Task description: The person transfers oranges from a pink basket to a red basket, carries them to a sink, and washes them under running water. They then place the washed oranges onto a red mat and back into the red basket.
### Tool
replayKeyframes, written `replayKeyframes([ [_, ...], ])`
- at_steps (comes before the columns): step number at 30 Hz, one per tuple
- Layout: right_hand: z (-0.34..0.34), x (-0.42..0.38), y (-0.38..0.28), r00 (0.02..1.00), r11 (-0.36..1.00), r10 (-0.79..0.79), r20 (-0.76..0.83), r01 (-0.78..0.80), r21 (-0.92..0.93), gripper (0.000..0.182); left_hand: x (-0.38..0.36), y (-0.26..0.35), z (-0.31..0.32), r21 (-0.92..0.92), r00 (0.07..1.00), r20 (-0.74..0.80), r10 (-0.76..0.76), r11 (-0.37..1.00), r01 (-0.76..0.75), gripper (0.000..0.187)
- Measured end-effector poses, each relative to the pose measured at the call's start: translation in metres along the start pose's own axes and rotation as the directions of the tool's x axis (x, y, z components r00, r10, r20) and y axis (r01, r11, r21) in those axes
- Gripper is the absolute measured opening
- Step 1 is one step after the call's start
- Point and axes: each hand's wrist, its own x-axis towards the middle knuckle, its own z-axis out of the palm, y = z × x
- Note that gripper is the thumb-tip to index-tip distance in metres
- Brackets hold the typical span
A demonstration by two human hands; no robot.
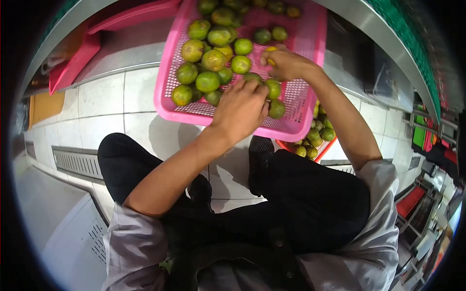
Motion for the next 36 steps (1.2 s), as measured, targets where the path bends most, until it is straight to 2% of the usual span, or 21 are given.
replayKeyframes([
  [2,0.002,-0.006,0.010,0.994,1.000,-0.014,-0.111,0.016,0.013,0.036,0.023,0.011,0.008,0.035,0.997,0.071,-0.008,0.999,0.005,0.037],
  [4,-0.020,-0.025,0.004,0.994,0.975,0.057,-0.091,-0.035,0.221,0.035,0.043,0.015,0.021,0.193,0.989,0.142,-0.041,0.981,0.013,0.043],
  [6,-0.045,-0.067,-0.009,0.984,0.813,0.131,-0.124,-0.035,0.581,0.034,0.055,0.006,0.037,0.192,0.971,0.240,-0.022,0.981,-0.025,0.048],
  [8,-0.064,-0.119,-0.009,0.950,0.735,0.105,-0.294,0.125,0.667,0.035,0.061,-0.008,0.054,0.069,0.979,0.198,0.045,0.996,-0.060,0.049],
  [9,-0.061,-0.137,0.004,0.946,0.737,0.116,-0.303,0.123,0.665,0.035,0.067,-0.003,0.041,0.039,0.956,0.293,-0.003,0.999,-0.009,0.047],
  [11,-0.036,-0.175,0.035,0.827,0.588,0.037,-0.561,0.436,0.681,0.037,0.070,0.001,0.031,0.002,0.976,0.214,0.028,1.000,-0.029,0.046],
  [12,-0.020,-0.195,0.046,0.891,0.422,0.116,-0.438,0.355,0.834,0.037,0.070,0.006,0.026,-0.035,0.990,0.133,0.039,0.999,-0.035,0.046],
  [13,0.006,-0.206,0.060,0.861,0.576,0.274,-0.427,0.209,0.790,0.035,0.065,0.020,0.017,-0.161,0.997,-0.070,0.045,0.985,-0.055,0.044],
  [14,0.032,-0.217,0.069,0.862,0.580,0.387,-0.327,0.049,0.813,0.032,0.056,0.037,0.007,-0.160,0.996,-0.066,0.064,0.984,-0.074,0.044],
  [16,0.076,-0.222,0.073,0.779,0.452,0.620,-0.092,-0.258,0.854,0.030,0.033,0.074,-0.007,-0.532,0.962,-0.268,0.061,0.823,-0.200,0.041],
  [18,0.129,-0.216,0.081,0.690,0.365,0.715,-0.115,-0.229,0.902,0.031,0.009,0.102,0.006,-0.611,0.931,-0.231,0.282,0.702,-0.364,0.043],
  [20,0.151,-0.206,0.078,0.653,0.353,0.741,-0.159,-0.178,0.918,0.036,-0.019,0.117,0.041,-0.655,0.958,0.050,0.283,0.733,-0.183,0.047],
  [26,0.189,-0.218,0.081,0.570,0.496,0.679,-0.463,0.109,0.861,0.042,-0.026,0.090,0.178,-0.506,0.978,0.168,0.126,0.862,-0.024,0.052],
  [27,0.198,-0.225,0.085,0.484,0.502,0.712,-0.508,0.155,0.851,0.039,-0.025,0.090,0.180,-0.506,0.978,0.163,0.129,0.862,-0.030,0.052],
  [29,0.216,-0.244,0.089,0.230,0.542,0.825,-0.517,-0.061,0.838,0.037,-0.030,0.090,0.179,-0.403,0.987,0.132,0.092,0.915,-0.031,0.057],
  [30,0.242,-0.245,0.098,0.021,0.564,0.818,-0.575,-0.229,0.794,0.037,-0.034,0.086,0.170,-0.396,0.988,0.126,0.086,0.918,-0.029,0.057],
  [31,0.260,-0.251,0.104,-0.022,0.480,0.844,-0.535,-0.413,0.774,0.040,-0.043,0.081,0.152,-0.458,0.944,0.255,0.211,0.886,-0.074,0.061],
  [32,0.286,-0.253,0.111,-0.010,0.352,0.919,-0.393,-0.427,0.833,0.044,-0.055,0.074,0.132,-0.521,0.867,0.370,0.333,0.847,-0.103,0.065],
  [33,0.309,-0.257,0.115,0.153,0.356,0.933,-0.325,-0.270,0.895,0.046,-0.069,0.066,0.112,-0.698,0.815,0.539,0.213,0.655,0.290,0.064],
  [34,0.335,-0.255,0.126,0.290,0.162,0.946,-0.144,-0.039,0.986,0.041,-0.081,0.058,0.091,-0.707,0.700,0.695,0.166,0.334,0.623,0.063],
  [36,0.329,-0.246,0.102,0.300,-0.014,0.953,-0.030,0.143,0.990,0.036,-0.094,0.050,0.039,-0.572,0.616,0.786,-0.044,-0.430,0.699,0.058],
])
